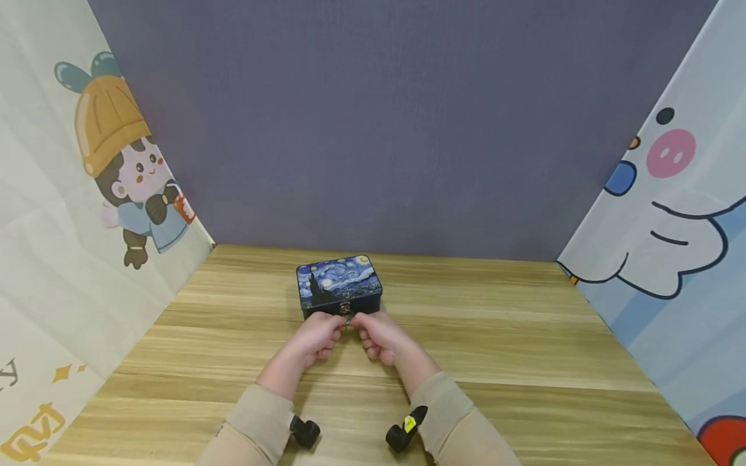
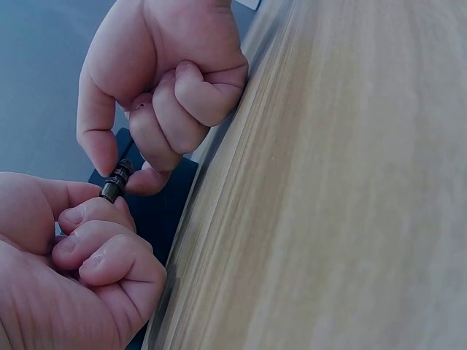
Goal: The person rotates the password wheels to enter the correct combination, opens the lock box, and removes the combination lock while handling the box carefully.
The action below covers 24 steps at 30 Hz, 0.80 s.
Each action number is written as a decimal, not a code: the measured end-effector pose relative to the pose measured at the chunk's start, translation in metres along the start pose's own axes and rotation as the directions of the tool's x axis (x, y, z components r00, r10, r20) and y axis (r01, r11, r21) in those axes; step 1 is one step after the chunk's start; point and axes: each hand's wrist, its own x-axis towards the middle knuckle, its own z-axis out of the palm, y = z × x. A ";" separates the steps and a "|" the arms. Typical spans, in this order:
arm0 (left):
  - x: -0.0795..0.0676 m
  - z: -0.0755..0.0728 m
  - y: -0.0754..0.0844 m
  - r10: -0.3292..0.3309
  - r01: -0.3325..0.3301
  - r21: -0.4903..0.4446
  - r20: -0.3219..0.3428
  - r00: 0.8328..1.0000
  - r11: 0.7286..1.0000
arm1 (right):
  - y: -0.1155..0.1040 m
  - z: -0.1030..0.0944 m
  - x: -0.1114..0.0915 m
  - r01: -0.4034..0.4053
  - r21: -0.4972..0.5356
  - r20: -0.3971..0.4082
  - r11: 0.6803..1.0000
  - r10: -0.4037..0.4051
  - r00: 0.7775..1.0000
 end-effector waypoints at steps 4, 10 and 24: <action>0.000 0.000 0.000 -0.002 0.002 0.001 -0.001 1.000 1.000 | 0.000 0.000 0.000 0.000 0.000 0.004 1.000 0.000 1.000; -0.001 0.000 0.000 -0.003 0.003 0.001 -0.004 1.000 1.000 | 0.000 -0.001 0.001 -0.001 0.002 0.004 1.000 0.001 1.000; 0.000 0.000 0.000 0.000 0.000 -0.005 -0.003 1.000 1.000 | 0.000 0.000 0.001 0.000 -0.002 0.000 1.000 0.000 1.000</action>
